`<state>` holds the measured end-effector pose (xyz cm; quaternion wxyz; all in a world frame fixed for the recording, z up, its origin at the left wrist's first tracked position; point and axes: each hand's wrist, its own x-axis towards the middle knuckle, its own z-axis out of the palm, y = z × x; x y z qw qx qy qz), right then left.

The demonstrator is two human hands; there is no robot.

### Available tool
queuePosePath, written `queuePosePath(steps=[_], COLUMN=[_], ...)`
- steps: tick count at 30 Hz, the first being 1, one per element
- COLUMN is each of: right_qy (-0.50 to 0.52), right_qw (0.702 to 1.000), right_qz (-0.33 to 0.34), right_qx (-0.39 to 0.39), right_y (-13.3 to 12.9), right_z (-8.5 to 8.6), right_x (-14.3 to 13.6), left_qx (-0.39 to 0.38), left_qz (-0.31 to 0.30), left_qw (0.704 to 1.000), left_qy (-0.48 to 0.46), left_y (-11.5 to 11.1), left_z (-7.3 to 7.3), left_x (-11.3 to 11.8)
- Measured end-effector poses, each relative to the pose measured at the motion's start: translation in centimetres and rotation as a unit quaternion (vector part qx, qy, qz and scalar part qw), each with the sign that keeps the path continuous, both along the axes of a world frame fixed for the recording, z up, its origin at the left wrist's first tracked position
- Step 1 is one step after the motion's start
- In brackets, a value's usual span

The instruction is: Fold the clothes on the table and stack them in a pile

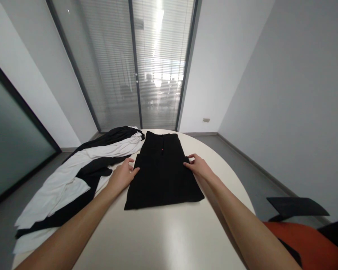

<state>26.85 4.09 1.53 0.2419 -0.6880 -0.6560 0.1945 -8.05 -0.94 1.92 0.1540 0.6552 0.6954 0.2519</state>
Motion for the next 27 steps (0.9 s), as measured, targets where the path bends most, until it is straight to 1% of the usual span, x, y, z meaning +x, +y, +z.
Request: queuePosePath(steps=[2, 4, 7, 10, 12, 15, 18, 20, 23, 27], right_qy=[-0.022, -0.026, -0.002, 0.034, 0.062, 0.093, 0.103, 0.102, 0.111, 0.132], right_qw=[0.999, 0.993, 0.971, 0.959, 0.957, 0.958, 0.957, 0.954, 0.949, 0.937], right_qz=[-0.002, 0.033, 0.115, 0.141, 0.142, 0.142, 0.154, 0.165, 0.174, 0.183], right_qx=[-0.042, -0.114, -0.208, -0.242, -0.246, -0.232, -0.224, -0.229, -0.237, -0.267], right_y=[-0.6, -1.5, -2.7, -3.4, -3.4, -2.8, -2.2, -1.9, -2.0, -2.5], right_z=[0.9, 2.1, 3.9, 4.7, 4.6, 3.6, 2.7, 2.4, 2.6, 3.3], right_x=[0.0, 0.1, 0.2, 0.4, 0.6, 1.1, 1.6, 1.9, 2.0, 1.9], left_qx=[-0.030, -0.067, -0.123, -0.143, -0.148, -0.164, -0.175, -0.184, -0.204, -0.223], left_qz=[0.006, -0.002, -0.039, -0.073, -0.088, -0.098, -0.103, -0.109, -0.118, -0.123], left_qw=[0.999, 0.997, 0.992, 0.986, 0.982, 0.975, 0.968, 0.964, 0.960, 0.957], left_qy=[0.037, 0.047, 0.001, -0.052, -0.077, -0.115, -0.150, -0.157, -0.151, -0.140], left_y=[-0.6, -1.2, -2.3, -2.9, -3.0, -2.8, -2.6, -2.6, -2.8, -3.2], left_z=[0.5, 0.9, 1.1, 1.0, 0.6, 0.0, -0.5, -0.7, -0.6, 0.2], left_x=[-0.2, -0.4, -0.7, -0.9, -1.1, -1.3, -1.4, -1.5, -1.6, -1.4])
